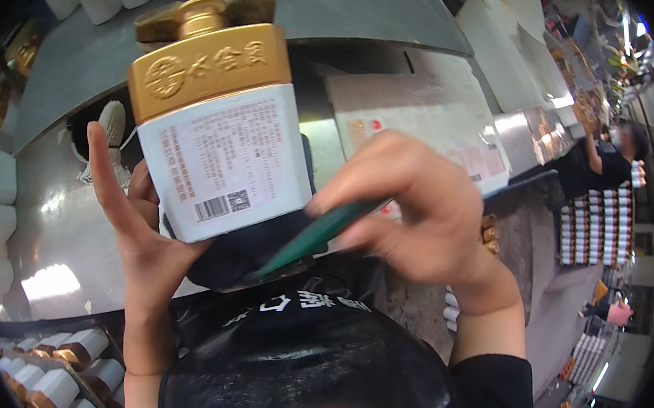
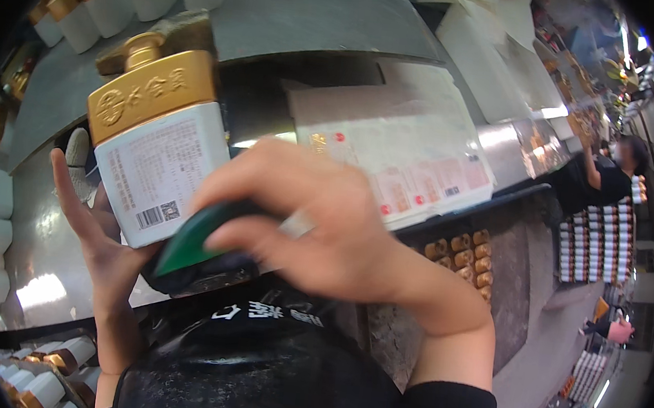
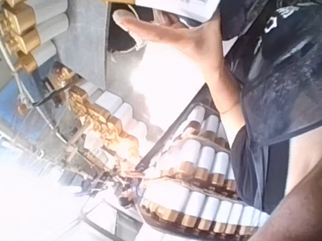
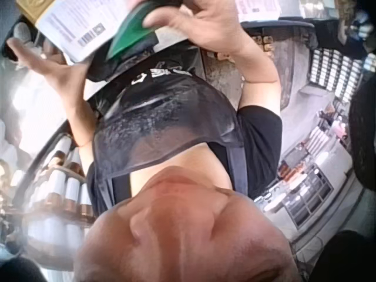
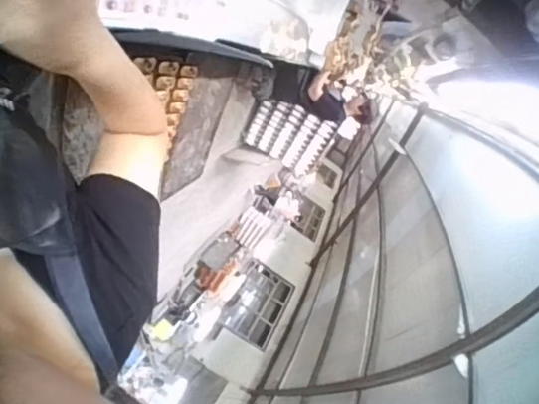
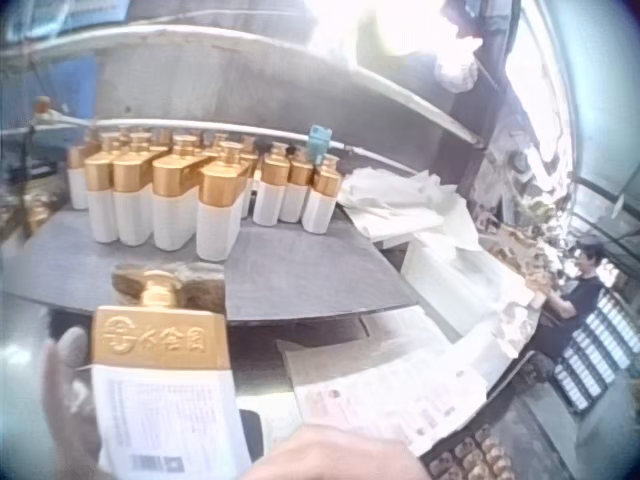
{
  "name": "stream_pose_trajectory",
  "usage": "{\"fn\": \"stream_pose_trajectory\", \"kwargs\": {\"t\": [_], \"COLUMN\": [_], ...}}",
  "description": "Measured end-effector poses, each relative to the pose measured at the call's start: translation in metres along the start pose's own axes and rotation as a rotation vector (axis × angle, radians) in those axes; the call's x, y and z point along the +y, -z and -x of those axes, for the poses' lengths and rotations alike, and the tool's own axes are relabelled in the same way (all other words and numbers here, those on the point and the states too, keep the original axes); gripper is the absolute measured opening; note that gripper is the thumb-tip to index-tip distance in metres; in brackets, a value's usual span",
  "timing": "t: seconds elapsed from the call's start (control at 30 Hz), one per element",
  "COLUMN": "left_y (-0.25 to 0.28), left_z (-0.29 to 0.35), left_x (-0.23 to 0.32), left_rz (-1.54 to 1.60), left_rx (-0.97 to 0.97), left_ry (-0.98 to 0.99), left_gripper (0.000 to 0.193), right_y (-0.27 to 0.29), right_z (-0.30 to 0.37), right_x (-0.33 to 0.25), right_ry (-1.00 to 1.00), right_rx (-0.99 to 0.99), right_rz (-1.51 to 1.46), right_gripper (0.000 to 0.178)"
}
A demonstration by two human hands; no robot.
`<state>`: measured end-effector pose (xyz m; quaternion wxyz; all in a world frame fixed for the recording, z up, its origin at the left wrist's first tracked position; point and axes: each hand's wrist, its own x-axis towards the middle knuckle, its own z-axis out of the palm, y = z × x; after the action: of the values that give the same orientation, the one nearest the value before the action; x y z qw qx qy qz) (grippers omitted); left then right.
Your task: The person applies a white paper label to the side of a gold and white bottle. They use a green plastic scraper to smooth the label and remove air bubbles, then place the bottle on a nearby surface. This process is repeated for several bottles.
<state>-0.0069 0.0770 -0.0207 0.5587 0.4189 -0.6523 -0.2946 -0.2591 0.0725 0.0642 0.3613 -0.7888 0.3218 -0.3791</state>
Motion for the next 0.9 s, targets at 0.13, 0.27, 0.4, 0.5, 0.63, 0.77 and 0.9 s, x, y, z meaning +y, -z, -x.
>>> {"fn": "stream_pose_trajectory", "kwargs": {"t": [0.13, 0.27, 0.4, 0.5, 0.63, 0.77, 0.9], "left_y": [0.008, -0.013, -0.02, -0.02, -0.015, 0.008, 0.019], "left_z": [-0.012, -0.016, -0.014, -0.012, -0.004, -0.009, -0.028], "left_x": [0.03, 0.035, 0.021, 0.006, 0.012, 0.003, -0.002], "left_rz": [-0.118, -0.58, -0.646, -0.59, -0.608, -0.222, -0.354], "left_rx": [0.081, -0.103, -0.143, -0.097, -0.061, -0.08, 0.143], "left_ry": [-0.151, -0.249, -0.059, -0.026, 0.026, -0.006, 0.016], "left_gripper": [0.116, 0.098, 0.104, 0.107, 0.102, 0.119, 0.085], "right_y": [0.013, 0.008, 0.02, 0.045, 0.075, 0.083, 0.077], "right_z": [0.03, 0.03, 0.052, 0.073, 0.099, 0.098, 0.085], "right_x": [0.03, 0.04, 0.048, 0.073, 0.105, 0.114, 0.139], "right_ry": [-0.341, -0.562, -0.626, -0.65, -0.63, -0.6, -0.386], "right_rx": [0.308, 0.199, 0.033, 0.095, 0.064, -0.036, -0.196], "right_rz": [-0.554, -0.464, -0.327, -0.01, 0.649, 0.723, 0.906], "right_gripper": [0.024, 0.038, 0.037, 0.03, 0.023, 0.028, 0.04]}}
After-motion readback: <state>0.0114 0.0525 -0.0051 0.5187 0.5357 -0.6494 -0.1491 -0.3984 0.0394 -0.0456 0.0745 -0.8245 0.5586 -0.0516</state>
